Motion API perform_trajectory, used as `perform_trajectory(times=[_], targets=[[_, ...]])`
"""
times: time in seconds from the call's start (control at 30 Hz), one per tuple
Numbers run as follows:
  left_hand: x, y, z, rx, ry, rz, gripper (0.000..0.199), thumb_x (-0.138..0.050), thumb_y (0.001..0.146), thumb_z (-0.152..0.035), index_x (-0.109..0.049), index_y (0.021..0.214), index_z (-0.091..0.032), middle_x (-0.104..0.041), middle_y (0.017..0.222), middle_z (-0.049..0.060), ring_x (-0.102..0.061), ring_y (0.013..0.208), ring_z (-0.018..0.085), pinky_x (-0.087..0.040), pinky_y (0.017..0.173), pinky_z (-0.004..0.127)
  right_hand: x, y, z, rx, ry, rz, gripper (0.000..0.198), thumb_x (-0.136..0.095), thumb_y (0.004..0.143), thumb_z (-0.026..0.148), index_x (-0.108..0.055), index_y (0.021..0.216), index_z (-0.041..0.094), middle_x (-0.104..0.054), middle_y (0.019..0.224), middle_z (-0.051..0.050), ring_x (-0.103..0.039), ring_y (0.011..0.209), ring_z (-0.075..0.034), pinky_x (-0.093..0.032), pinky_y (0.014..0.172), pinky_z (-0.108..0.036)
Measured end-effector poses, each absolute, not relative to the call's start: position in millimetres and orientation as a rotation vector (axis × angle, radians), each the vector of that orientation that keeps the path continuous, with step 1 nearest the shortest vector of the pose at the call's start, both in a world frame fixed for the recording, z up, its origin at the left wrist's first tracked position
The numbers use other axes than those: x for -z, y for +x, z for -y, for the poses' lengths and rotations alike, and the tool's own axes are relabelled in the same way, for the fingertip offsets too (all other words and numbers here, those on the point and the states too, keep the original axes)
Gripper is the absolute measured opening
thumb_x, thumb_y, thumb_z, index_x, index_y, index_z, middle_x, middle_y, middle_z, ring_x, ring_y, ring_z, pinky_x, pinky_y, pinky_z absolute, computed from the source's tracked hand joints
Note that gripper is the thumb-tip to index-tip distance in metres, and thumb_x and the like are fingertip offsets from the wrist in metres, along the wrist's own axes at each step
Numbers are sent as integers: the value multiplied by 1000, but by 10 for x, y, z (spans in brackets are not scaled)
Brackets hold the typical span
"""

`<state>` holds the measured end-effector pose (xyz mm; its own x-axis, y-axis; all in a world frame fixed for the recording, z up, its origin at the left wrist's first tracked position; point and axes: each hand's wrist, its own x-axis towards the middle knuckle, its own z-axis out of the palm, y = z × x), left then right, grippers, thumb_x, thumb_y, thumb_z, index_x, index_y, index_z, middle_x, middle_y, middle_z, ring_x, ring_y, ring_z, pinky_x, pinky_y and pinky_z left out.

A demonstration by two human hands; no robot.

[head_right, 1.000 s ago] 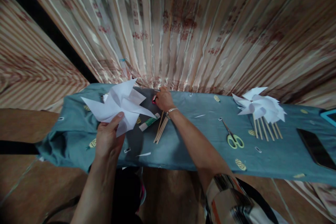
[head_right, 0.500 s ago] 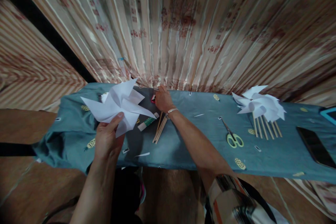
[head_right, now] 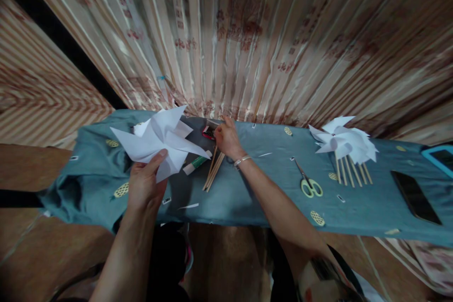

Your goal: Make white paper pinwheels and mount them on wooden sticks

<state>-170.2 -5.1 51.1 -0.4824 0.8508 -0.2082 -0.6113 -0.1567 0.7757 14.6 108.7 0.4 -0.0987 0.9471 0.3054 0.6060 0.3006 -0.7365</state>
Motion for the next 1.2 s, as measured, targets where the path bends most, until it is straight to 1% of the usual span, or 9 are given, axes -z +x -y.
perform_trajectory(times=[0.13,0.27,0.37,0.5,0.7,0.8,0.93,1.03,1.2], targets=[[-525,-1634,58,-1801,382,-1040,35,-89,44,-20,-73,74,-14,-77,86,9,-74,83,25,-57,88,40,92,420,-869,-676,-1426,1682,19,-51,88,28,-64,75,21,-70,112,-10,-50,132,-25,-39,109,-46],[-531,-1501,83,-1722,421,-1036,35,-89,47,-20,-73,77,-15,-77,85,7,-73,83,25,-58,86,39,190,728,-523,-738,-1457,1589,22,-52,88,35,-65,78,21,-68,119,-11,-56,126,-27,-43,104,-50],[-516,-1367,101,-1628,427,-1036,34,-89,48,-20,-73,77,-14,-77,80,6,-72,79,23,-58,83,36,207,1001,-188,-709,-1472,1575,18,-54,86,35,-62,76,23,-68,121,-11,-51,131,-28,-40,106,-52],[-477,-1175,114,-1569,472,-1048,33,-89,47,-20,-73,74,-14,-76,76,3,-71,76,19,-57,81,32,219,1354,256,-519,-1565,1684,13,-55,86,33,-60,81,22,-56,138,-17,-45,137,-29,-38,108,-52],[-419,-860,166,-1451,532,-1036,32,-88,48,-21,-73,76,-14,-75,75,3,-69,73,17,-55,76,29,293,1592,573,-370,-1635,1891,14,-48,90,25,-60,83,21,-51,143,-18,-37,143,-28,-32,114,-53],[-384,-694,187,-1377,560,-1038,32,-88,49,-23,-73,75,-14,-74,72,3,-69,74,18,-54,75,29,290,1633,603,-366,-1633,1939,16,-48,91,23,-61,85,20,-54,140,-18,-39,142,-28,-34,114,-52],[-328,-518,187,-1374,575,-1008,28,-88,48,-22,-72,70,-13,-74,71,2,-68,71,16,-53,74,28,221,1659,655,-323,-1650,1916,19,-47,92,24,-64,99,18,-60,132,-17,-54,129,-28,-43,107,-48],[-285,-425,204,-1342,577,-996,29,-86,50,-23,-73,73,-14,-74,73,3,-66,65,15,-51,67,27,178,1628,712,-226,-1649,1930,23,-47,94,27,-63,108,20,-69,115,-14,-64,111,-27,-49,99,-45],[-206,-308,262,-1311,585,-979,26,-85,49,-22,-73,72,-16,-74,72,1,-64,64,14,-49,67,27,230,1562,724,-46,-1584,2100,23,-43,94,24,-65,98,18,-70,93,-15,-64,87,-30,-52,80,-43]])
